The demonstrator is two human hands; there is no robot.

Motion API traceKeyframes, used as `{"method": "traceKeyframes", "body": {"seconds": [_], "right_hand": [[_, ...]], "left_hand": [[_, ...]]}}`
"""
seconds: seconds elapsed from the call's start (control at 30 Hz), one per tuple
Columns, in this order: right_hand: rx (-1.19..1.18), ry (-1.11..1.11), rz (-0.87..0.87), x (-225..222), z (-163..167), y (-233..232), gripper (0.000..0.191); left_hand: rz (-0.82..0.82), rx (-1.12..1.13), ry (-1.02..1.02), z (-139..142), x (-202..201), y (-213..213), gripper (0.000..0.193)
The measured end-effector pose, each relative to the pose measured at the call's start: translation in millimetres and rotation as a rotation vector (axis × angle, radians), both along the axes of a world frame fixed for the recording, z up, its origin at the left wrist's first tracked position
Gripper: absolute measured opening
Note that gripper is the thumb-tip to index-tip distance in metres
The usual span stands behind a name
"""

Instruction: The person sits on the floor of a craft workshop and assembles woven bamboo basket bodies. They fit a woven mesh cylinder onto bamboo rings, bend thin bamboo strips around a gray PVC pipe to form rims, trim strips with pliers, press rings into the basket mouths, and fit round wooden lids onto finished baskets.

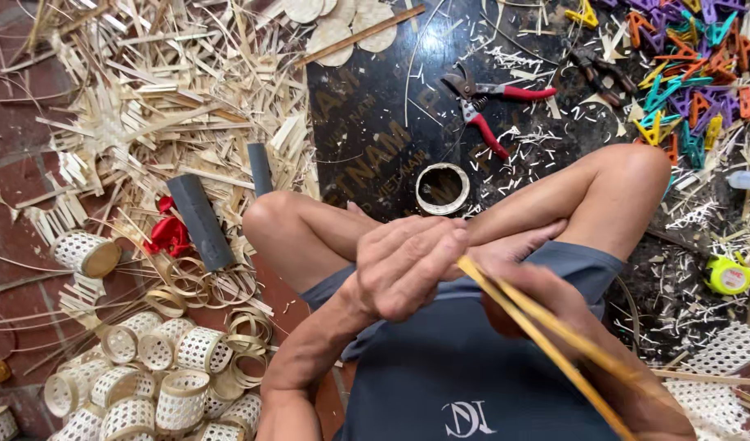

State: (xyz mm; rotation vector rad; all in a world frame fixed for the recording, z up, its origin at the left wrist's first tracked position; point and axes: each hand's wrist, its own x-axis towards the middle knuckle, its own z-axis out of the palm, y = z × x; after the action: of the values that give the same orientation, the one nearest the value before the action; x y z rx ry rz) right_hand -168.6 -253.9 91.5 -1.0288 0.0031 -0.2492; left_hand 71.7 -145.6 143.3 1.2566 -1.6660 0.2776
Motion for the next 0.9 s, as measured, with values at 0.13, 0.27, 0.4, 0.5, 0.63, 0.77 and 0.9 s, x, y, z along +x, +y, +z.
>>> {"method": "traceKeyframes", "body": {"seconds": [0.13,0.27,0.4,0.5,0.63,0.77,0.9], "right_hand": [[-0.022,0.049,0.033,8.4,-12.0,-3.5,0.055],[-0.228,0.064,-0.028,19.1,-13.3,-7.2,0.051],[-0.346,0.108,-0.105,52.0,-18.6,-15.9,0.05],[-0.372,0.123,-0.117,75.6,-28.5,-21.1,0.049],[-0.372,0.161,-0.173,89.8,-46.5,-39.2,0.047],[-0.574,0.436,-0.414,123.5,-91.4,-127.0,0.046],[-1.451,0.656,-0.37,177.8,-167.5,-231.5,0.055]], "left_hand": [[0.018,-0.006,-0.025,-2.2,-0.6,4.0,0.021],[0.169,-0.029,-0.001,2.4,-0.7,4.4,0.031],[0.239,-0.001,-0.168,5.0,-14.5,-2.8,0.035],[0.187,0.086,-0.131,-6.2,-18.2,-17.3,0.033],[0.272,0.248,-0.116,-45.5,10.1,-41.3,0.021],[0.617,0.632,-0.076,-130.3,109.2,-82.2,0.008],[0.767,0.782,-0.19,-219.2,189.0,-89.9,0.004]]}}
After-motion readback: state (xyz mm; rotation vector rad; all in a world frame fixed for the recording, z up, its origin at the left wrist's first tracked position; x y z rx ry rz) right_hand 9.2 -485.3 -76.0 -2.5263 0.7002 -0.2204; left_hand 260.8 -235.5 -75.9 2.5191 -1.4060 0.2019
